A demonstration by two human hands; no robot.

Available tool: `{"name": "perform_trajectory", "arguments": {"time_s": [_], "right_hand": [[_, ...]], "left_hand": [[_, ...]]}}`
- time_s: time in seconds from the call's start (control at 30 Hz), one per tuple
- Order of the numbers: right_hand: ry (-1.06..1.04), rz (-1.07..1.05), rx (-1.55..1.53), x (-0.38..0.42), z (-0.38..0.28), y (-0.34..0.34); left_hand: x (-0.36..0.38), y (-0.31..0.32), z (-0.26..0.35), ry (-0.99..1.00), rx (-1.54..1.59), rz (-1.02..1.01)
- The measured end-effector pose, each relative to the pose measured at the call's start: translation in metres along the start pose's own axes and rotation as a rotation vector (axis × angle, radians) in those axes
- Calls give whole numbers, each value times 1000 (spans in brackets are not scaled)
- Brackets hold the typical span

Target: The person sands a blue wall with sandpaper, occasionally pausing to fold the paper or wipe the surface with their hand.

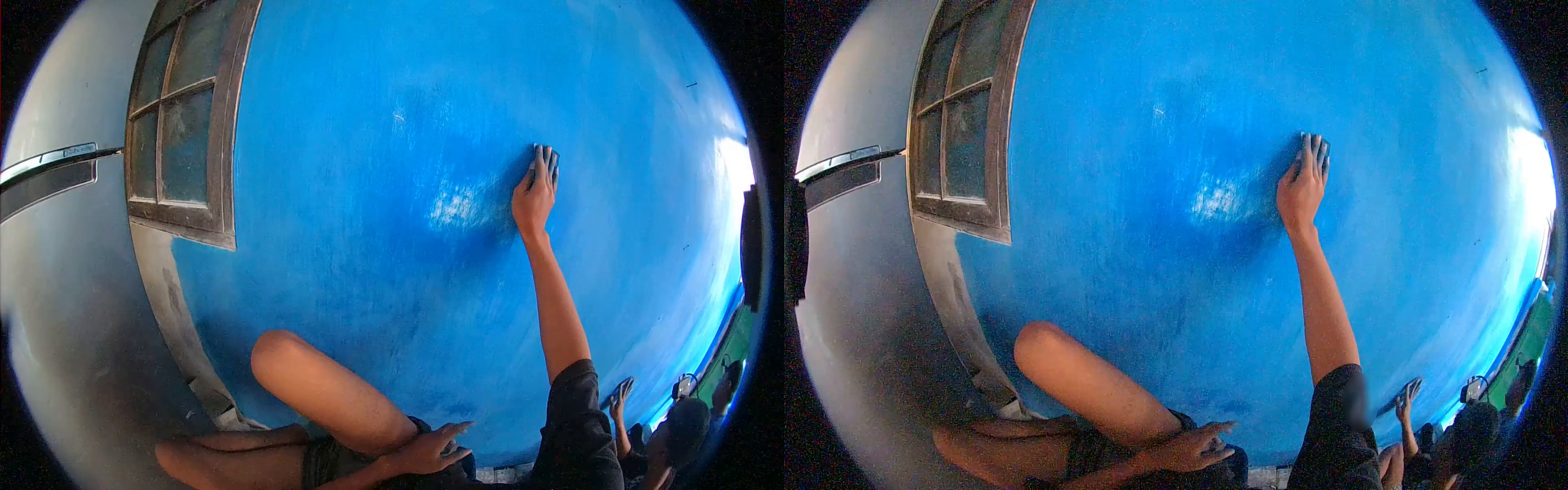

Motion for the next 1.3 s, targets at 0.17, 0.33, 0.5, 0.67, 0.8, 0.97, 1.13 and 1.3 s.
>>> {"name": "perform_trajectory", "arguments": {"time_s": [0.17,0.33,0.5,0.67,0.8,0.97,1.13,1.3], "right_hand": [[-4,-11,-19,-1,1,0],[-8,-15,-31,-1,2,0],[-4,-30,-36,0,2,0],[-3,-33,-7,-2,2,1],[-19,-24,-26,-2,0,-1],[-44,-16,-10,0,0,-1],[-59,3,34,1,-1,-1],[-52,6,22,2,-1,-2]], "left_hand": [[0,6,-10,-26,-6,-48],[-1,11,-15,-9,-113,-127],[1,9,-13,32,-93,-105],[1,11,-12,-16,-73,-144],[0,11,-10,59,-70,-95],[1,7,-5,24,-105,-125],[1,11,-16,51,-91,-103],[-1,13,-22,49,-88,-123]]}}
Point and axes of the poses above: each hand's wrist, its own x-axis away from the middle knuckle, its own y-axis out of the palm, z = x × y, the point moved 6 cm from there along -x, towards the middle knuckle, and after that the axes turned 12 degrees about y, right-handed, at the moved point
